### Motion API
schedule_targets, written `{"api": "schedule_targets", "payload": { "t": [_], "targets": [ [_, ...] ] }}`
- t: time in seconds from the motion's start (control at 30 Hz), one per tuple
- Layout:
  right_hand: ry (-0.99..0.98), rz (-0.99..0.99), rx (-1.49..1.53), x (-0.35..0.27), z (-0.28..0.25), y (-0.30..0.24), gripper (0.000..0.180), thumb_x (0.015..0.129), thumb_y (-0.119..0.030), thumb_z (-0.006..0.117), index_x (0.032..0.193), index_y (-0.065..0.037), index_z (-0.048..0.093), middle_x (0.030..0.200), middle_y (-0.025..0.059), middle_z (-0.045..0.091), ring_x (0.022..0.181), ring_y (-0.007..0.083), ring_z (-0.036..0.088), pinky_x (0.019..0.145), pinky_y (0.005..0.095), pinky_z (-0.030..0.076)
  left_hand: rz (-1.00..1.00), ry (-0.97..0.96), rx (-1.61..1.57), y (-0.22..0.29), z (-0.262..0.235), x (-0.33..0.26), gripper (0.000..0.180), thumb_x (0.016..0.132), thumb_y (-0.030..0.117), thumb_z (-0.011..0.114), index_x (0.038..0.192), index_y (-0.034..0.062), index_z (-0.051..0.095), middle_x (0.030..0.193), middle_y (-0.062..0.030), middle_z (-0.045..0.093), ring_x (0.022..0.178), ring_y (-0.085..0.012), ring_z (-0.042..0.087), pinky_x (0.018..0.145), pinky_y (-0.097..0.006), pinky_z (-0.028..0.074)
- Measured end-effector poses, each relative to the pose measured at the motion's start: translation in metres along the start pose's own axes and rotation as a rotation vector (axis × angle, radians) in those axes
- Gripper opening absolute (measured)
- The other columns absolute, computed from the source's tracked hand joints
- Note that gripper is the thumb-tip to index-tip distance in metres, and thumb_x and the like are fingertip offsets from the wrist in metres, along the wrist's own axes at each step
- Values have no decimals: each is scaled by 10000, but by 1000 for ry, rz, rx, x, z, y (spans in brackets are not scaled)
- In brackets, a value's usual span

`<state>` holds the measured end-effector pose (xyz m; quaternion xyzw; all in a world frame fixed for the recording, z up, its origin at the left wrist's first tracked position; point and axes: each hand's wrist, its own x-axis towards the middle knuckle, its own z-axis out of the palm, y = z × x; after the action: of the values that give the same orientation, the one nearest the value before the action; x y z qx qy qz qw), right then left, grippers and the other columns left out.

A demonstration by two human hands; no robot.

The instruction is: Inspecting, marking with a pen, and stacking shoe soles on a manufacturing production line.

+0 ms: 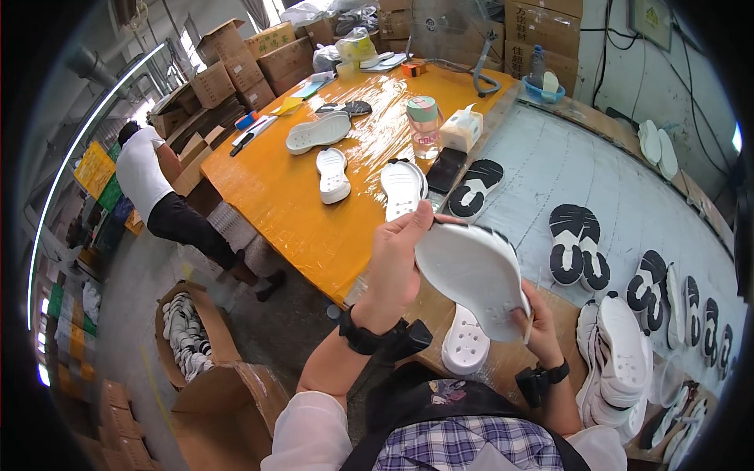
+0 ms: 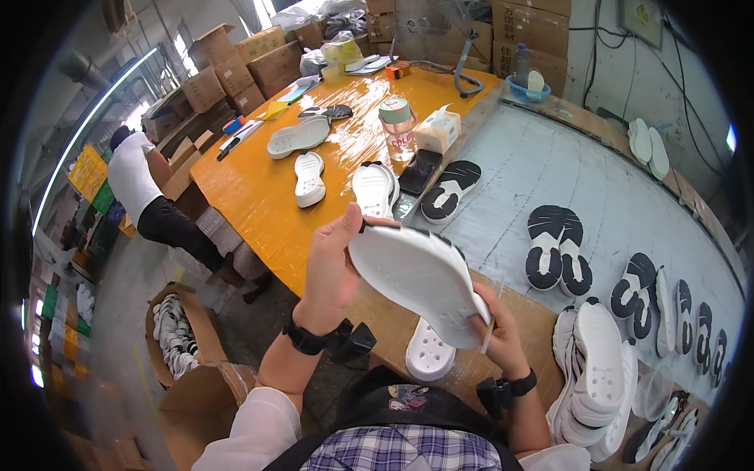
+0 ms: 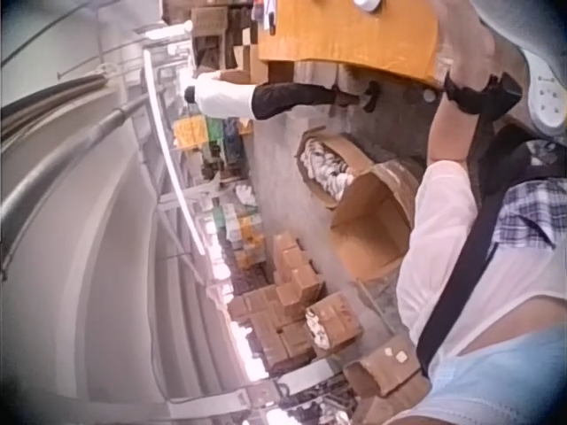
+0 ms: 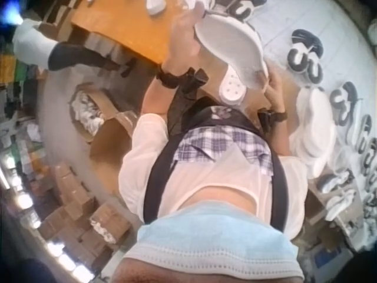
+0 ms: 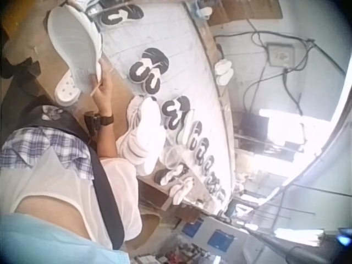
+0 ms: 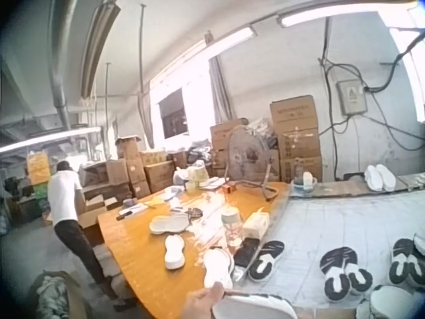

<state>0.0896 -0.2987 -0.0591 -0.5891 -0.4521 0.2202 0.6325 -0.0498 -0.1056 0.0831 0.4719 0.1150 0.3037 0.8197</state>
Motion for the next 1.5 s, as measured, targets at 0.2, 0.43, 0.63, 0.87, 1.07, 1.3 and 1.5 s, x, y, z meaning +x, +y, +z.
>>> {"api": "schedule_targets", "payload": {
  "t": [0.2, 0.43, 0.63, 0.87, 1.07, 1.3, 1.5],
  "targets": [
    [89, -64, -159, -8, 10, 17, 577, 773, 64, 556, 1308, -59, 376, 1260, 99, 449, 1157, 197, 428, 976, 306, 313, 27, -146, 177, -7, 12, -19, 390, 922, 286, 454, 773, -39, 611, 813, -170, 627, 746, -199, 602, 692, -284, 455],
    [-15, 160, 177, -9, 6, -7, 390, 860, -107, 535, 1222, 15, 455, 1098, 59, 553, 969, 120, 522, 853, 266, 405, 76, -182, 176, -19, 13, -12, 397, 876, 162, 557, 1201, -25, 428, 1027, -99, 564, 882, -131, 552, 763, -279, 461],
    [57, 329, 434, 6, 21, -37, 388, 895, -203, 512, 1206, 25, 471, 1040, 47, 577, 871, 81, 544, 762, 225, 435, 36, 11, 122, -79, 23, -18, 680, 857, 63, 546, 1366, 0, 100, 1167, -131, 463, 1005, -155, 510, 838, -235, 436],
    [-133, -151, 52, 4, 19, -64, 539, 873, -255, 536, 1307, 10, 359, 1060, 88, 575, 833, 96, 544, 719, 221, 441, -198, 4, -164, -79, -11, -25, 560, 829, -7, 481, 1324, -4, 219, 1143, -158, 503, 1002, -199, 553, 808, -306, 485],
    [167, -130, 100, 36, -4, -85, 405, 928, -334, 402, 1068, 10, 562, 858, 60, 595, 684, 81, 496, 602, 201, 399, 18, -71, 248, -76, -9, -59, 724, 802, -49, 509, 1386, -27, 81, 1185, -168, 507, 1047, -192, 540, 884, -300, 427],
    [254, -359, -328, 70, 5, -95, 351, 942, -244, 384, 949, 16, 619, 816, 60, 602, 669, 92, 492, 589, 212, 387, -13, -141, 537, -72, -13, -80, 750, 821, -22, 523, 1391, -25, 35, 1195, -178, 504, 1076, -203, 521, 892, -293, 411],
    [279, -115, -27, 71, -7, -85, 311, 942, -215, 400, 965, 10, 613, 829, 55, 613, 674, 61, 476, 565, 184, 388, 40, 32, 421, -53, -36, -49, 679, 790, -29, 547, 1367, -37, 190, 1200, -162, 502, 1070, -188, 527, 902, -293, 413]
  ]
}}
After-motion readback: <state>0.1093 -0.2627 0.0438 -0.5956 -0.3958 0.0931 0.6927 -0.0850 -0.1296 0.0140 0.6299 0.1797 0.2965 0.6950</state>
